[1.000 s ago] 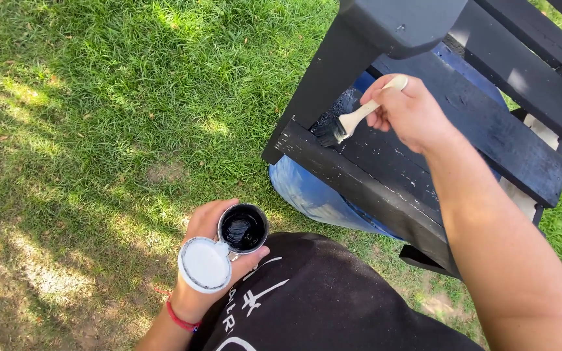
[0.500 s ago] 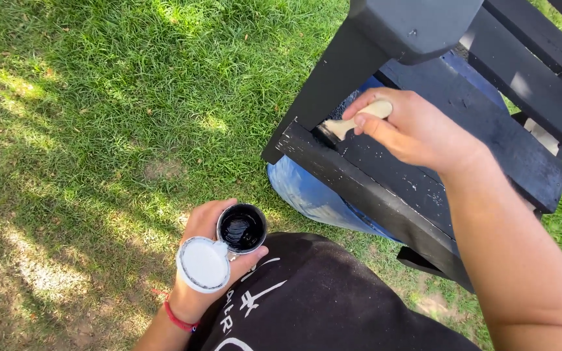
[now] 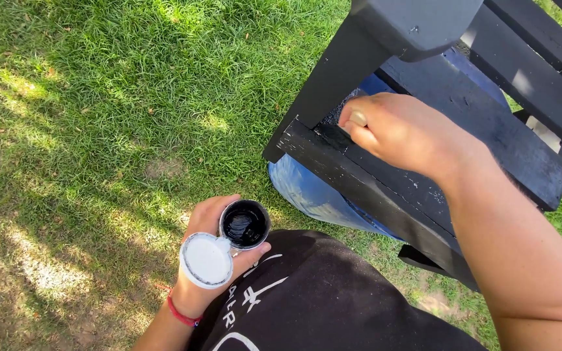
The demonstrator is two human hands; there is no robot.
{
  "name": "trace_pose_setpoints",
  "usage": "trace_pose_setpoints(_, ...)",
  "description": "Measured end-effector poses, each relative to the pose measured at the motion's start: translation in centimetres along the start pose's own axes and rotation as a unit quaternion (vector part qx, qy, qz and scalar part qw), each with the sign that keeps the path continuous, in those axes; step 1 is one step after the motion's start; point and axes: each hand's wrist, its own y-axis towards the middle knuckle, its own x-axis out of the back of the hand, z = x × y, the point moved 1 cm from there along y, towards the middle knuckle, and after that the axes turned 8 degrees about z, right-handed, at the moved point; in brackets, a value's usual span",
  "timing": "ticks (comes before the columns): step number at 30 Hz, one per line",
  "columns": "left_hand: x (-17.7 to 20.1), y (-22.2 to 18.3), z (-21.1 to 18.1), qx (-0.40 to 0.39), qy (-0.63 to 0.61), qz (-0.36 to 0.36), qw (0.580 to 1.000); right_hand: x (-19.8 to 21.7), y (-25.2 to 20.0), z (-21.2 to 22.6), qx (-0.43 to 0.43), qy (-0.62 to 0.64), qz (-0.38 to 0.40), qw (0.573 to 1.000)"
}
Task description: Painting a wooden chair frame with black paint using a paintbrush
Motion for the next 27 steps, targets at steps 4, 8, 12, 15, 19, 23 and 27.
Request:
trace_pose_setpoints(4, 0.5, -0.7, 0.2, -0.002, 0.001, -0.026, 1.0, -1.1, 0.3, -3.8, 0.04, 0.061, -0.109, 0.991)
trace_pose_setpoints(8, 0.1, -1.3, 1.1, 0.033, -0.003, -0.029, 0.999, -3.8, 1.5, -6.2, 0.037, 0.313, -0.265, 0.911)
trace_pose_setpoints(12, 0.1, -0.7, 0.5, 0.013, -0.002, -0.021, 1.0, -4.7, 2.3, -5.4, -0.026, 0.308, -0.32, 0.896)
trace_pose_setpoints(15, 0.1, -0.5, 0.2, 0.005, -0.003, -0.01, 1.0, -3.0, 1.6, -6.6, -0.093, 0.327, -0.367, 0.866)
trace_pose_setpoints(19, 0.0, -0.2, -0.1, 0.009, -0.007, -0.001, 1.0, -2.8, 2.5, -6.2, -0.022, 0.478, -0.397, 0.783)
trace_pose_setpoints(23, 0.0, -0.3, -0.2, 0.014, -0.007, 0.005, 1.0, -2.7, 1.7, -5.2, -0.081, 0.36, -0.312, 0.875)
trace_pose_setpoints(27, 0.1, -0.3, 0.5, 0.025, -0.011, 0.0, 1.0, -2.8, 1.5, -6.8, -0.022, 0.356, -0.36, 0.862)
